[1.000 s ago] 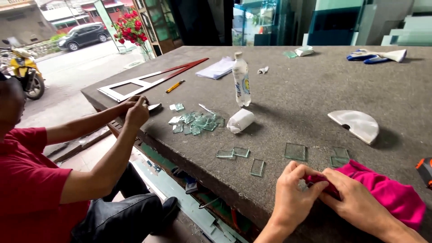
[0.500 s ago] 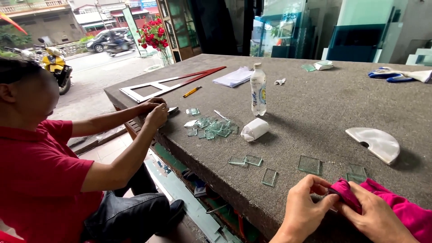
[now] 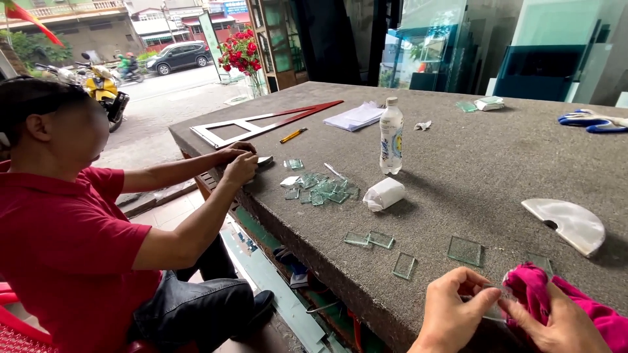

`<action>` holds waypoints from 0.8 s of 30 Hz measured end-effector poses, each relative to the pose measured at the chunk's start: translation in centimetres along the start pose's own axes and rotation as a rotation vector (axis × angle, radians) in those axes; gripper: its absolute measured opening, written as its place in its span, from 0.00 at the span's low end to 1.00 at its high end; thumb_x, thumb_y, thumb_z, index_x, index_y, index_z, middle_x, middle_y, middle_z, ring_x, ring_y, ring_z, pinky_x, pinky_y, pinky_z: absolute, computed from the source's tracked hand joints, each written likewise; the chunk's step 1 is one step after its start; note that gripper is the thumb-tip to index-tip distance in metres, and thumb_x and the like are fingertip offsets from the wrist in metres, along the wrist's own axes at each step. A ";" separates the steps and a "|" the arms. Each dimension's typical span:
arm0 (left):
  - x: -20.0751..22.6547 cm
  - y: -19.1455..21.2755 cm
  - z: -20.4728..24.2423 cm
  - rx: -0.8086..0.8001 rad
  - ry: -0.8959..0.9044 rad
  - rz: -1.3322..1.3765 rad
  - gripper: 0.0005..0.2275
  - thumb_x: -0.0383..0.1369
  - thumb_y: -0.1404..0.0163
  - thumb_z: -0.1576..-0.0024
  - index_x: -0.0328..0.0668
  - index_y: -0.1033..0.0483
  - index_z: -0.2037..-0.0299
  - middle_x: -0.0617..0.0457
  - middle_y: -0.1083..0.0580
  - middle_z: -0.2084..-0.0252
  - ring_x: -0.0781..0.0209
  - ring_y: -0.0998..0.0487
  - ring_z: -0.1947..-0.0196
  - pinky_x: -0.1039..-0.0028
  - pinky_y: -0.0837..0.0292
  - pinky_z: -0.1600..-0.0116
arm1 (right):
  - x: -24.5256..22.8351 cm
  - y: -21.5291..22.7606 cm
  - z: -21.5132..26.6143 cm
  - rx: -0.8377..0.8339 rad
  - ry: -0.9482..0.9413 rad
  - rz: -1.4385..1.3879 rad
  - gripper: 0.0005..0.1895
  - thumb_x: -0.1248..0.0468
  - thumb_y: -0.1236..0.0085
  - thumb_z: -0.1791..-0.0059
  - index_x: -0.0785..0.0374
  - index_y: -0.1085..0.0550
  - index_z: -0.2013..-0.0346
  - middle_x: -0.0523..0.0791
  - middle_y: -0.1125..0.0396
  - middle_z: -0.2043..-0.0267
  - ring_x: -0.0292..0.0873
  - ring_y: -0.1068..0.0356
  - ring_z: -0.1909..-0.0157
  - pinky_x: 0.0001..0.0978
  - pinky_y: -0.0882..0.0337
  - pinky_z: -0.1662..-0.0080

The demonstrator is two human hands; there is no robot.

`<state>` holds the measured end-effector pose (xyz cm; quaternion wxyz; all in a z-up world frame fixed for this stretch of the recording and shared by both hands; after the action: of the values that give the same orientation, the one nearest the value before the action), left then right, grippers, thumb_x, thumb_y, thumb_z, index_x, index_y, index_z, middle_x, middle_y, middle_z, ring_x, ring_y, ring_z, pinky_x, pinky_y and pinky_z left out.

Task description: The person is cleaning small rectangular glass pieces by wiping them with a pink cloth on a workbench.

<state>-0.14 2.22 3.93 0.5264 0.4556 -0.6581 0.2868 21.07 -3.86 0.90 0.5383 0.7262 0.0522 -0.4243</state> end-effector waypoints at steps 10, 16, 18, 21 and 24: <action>0.1 -0.3 0.2 -0.002 0.039 0.174 0.07 0.41 0.33 0.36 0.57 0.19 0.60 0.70 0.23 0.66 0.84 0.29 0.66 0.87 0.33 0.55 | -7.5 1.0 4.6 -0.074 -0.045 -0.689 0.29 0.61 0.66 0.39 0.68 0.29 0.27 0.49 0.31 0.22 0.38 0.38 0.19 0.34 0.44 0.20; -0.3 -0.4 0.3 -0.070 0.048 0.213 0.02 0.37 0.39 0.33 0.56 0.19 0.55 0.70 0.23 0.63 0.86 0.26 0.63 0.90 0.28 0.52 | 1.0 -2.2 -0.8 -0.167 0.089 -0.564 0.14 0.68 0.43 0.40 0.73 0.17 0.44 0.61 0.16 0.55 0.54 0.18 0.54 0.45 0.21 0.47; 0.0 -0.4 0.4 -0.112 0.032 0.157 0.04 0.40 0.40 0.32 0.58 0.20 0.53 0.69 0.21 0.60 0.85 0.24 0.61 0.88 0.29 0.50 | 0.3 -0.9 0.0 -0.036 0.045 -0.005 0.16 0.47 0.44 0.41 0.48 0.17 0.48 0.45 0.10 0.60 0.44 0.12 0.50 0.39 0.25 0.44; -0.2 -0.6 0.4 -0.119 0.014 0.200 0.04 0.38 0.39 0.31 0.56 0.21 0.54 0.68 0.21 0.61 0.84 0.25 0.62 0.88 0.28 0.50 | -0.6 -0.5 0.4 -0.013 0.045 -0.066 0.17 0.50 0.46 0.40 0.49 0.16 0.43 0.49 0.11 0.58 0.46 0.13 0.48 0.37 0.27 0.42; -0.2 -0.6 0.3 -0.097 0.033 0.212 0.04 0.38 0.39 0.32 0.56 0.20 0.54 0.70 0.24 0.64 0.85 0.29 0.65 0.89 0.32 0.55 | 0.2 -0.9 0.6 0.052 0.066 -0.413 0.17 0.56 0.47 0.33 0.61 0.15 0.45 0.53 0.17 0.62 0.48 0.21 0.57 0.37 0.30 0.45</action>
<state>0.32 1.79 3.58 0.5255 0.3525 -0.7068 0.3161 20.37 -4.11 0.09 0.4192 0.7272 0.2068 -0.5027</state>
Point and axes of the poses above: each hand's wrist, its own z-axis away from the middle knuckle, its own y-axis out of the back of the hand, x = y × z, the point moved 5 cm from there along -z, towards the middle knuckle
